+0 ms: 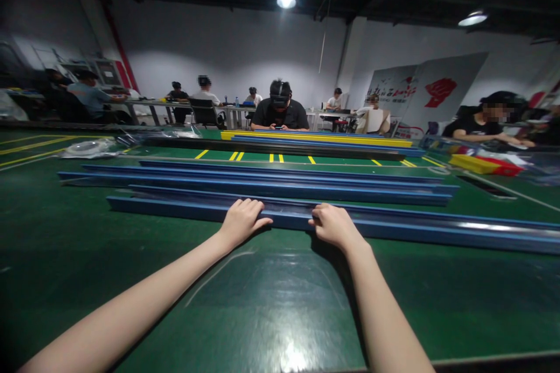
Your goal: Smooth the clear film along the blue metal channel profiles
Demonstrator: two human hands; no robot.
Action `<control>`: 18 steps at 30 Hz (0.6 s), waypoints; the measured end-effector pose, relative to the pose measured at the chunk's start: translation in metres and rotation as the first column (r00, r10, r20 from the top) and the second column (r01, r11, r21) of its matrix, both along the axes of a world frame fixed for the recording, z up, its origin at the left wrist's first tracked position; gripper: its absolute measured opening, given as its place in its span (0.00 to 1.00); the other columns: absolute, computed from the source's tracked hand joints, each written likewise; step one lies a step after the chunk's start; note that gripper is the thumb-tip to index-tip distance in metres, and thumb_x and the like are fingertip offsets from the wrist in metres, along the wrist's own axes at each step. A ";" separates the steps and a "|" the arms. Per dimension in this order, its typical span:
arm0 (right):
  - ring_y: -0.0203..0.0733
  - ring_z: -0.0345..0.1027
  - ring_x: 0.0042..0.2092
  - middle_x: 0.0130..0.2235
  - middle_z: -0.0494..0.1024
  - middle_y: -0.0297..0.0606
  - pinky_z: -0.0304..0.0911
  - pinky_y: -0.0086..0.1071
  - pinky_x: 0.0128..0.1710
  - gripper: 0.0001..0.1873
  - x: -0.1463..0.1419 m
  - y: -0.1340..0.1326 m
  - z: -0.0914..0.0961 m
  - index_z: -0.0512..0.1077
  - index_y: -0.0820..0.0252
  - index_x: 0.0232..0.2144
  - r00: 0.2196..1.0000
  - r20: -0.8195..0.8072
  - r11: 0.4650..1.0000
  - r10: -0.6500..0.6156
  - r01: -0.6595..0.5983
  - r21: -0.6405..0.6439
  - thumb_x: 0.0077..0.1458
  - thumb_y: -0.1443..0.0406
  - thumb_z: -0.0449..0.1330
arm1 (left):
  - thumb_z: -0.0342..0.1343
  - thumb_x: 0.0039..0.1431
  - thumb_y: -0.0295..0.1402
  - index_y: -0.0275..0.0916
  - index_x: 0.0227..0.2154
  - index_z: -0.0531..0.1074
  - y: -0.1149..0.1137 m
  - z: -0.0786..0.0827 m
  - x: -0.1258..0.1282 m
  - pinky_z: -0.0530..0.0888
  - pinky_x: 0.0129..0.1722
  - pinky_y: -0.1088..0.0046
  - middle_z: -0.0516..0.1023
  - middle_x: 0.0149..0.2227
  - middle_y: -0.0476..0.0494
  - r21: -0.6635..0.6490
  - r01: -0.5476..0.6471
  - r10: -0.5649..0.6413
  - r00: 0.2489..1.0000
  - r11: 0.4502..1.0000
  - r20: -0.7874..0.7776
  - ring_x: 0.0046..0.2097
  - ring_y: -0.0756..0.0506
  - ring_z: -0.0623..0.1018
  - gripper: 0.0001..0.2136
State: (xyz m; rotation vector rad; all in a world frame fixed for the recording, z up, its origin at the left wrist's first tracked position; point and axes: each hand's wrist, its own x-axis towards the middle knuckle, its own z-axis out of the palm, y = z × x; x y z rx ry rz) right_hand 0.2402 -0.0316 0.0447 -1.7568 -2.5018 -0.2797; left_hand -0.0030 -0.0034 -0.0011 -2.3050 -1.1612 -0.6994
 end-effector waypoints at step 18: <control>0.39 0.66 0.35 0.31 0.73 0.41 0.49 0.28 0.28 0.15 -0.045 0.006 -0.011 0.69 0.59 0.27 0.995 0.009 0.991 0.095 -0.096 0.096 0.55 0.58 0.47 | 0.46 0.55 0.48 0.36 0.32 0.65 0.001 0.000 -0.001 0.60 0.34 0.70 0.73 0.32 0.44 -0.060 0.030 -0.031 0.999 0.998 -0.015 0.35 0.45 0.70 0.18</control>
